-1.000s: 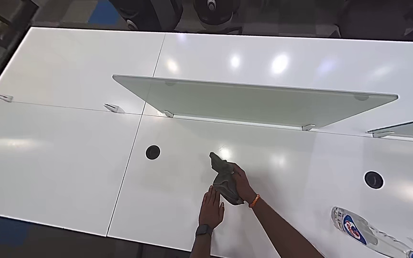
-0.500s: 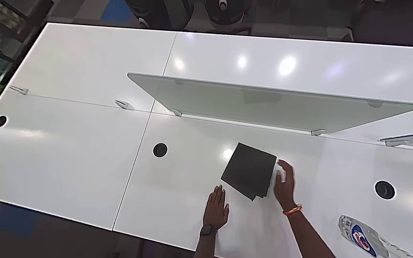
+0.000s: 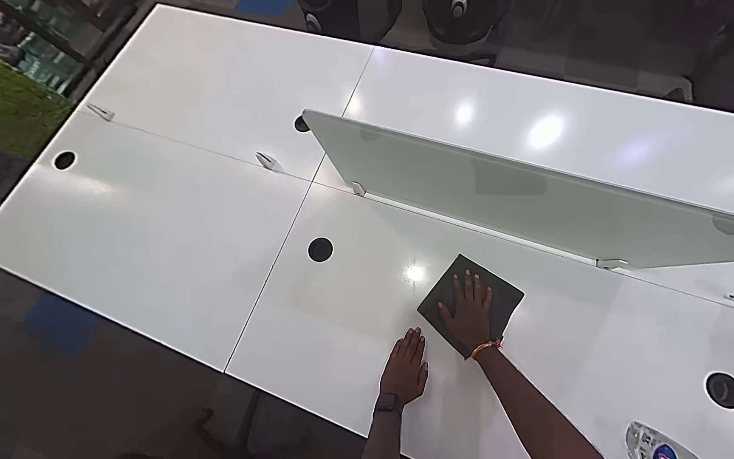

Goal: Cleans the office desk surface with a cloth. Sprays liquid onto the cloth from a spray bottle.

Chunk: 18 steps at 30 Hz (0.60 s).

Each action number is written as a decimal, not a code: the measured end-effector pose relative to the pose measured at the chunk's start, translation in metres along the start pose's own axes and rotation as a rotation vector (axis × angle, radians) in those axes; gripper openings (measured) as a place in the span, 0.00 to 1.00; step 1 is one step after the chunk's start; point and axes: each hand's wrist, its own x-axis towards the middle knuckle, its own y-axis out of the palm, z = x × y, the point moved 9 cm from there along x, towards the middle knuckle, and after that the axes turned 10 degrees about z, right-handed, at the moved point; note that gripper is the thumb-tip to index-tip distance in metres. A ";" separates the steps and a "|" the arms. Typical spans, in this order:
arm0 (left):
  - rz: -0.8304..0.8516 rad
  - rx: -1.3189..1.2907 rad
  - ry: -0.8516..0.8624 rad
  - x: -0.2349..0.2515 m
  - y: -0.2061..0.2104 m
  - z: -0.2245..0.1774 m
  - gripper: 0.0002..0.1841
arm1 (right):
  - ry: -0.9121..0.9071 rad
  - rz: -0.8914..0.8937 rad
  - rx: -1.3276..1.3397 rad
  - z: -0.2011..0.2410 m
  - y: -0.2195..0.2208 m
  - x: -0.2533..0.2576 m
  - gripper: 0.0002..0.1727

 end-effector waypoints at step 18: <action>-0.024 0.003 0.006 -0.002 -0.002 -0.001 0.33 | -0.292 -0.130 0.126 0.016 -0.001 -0.055 0.22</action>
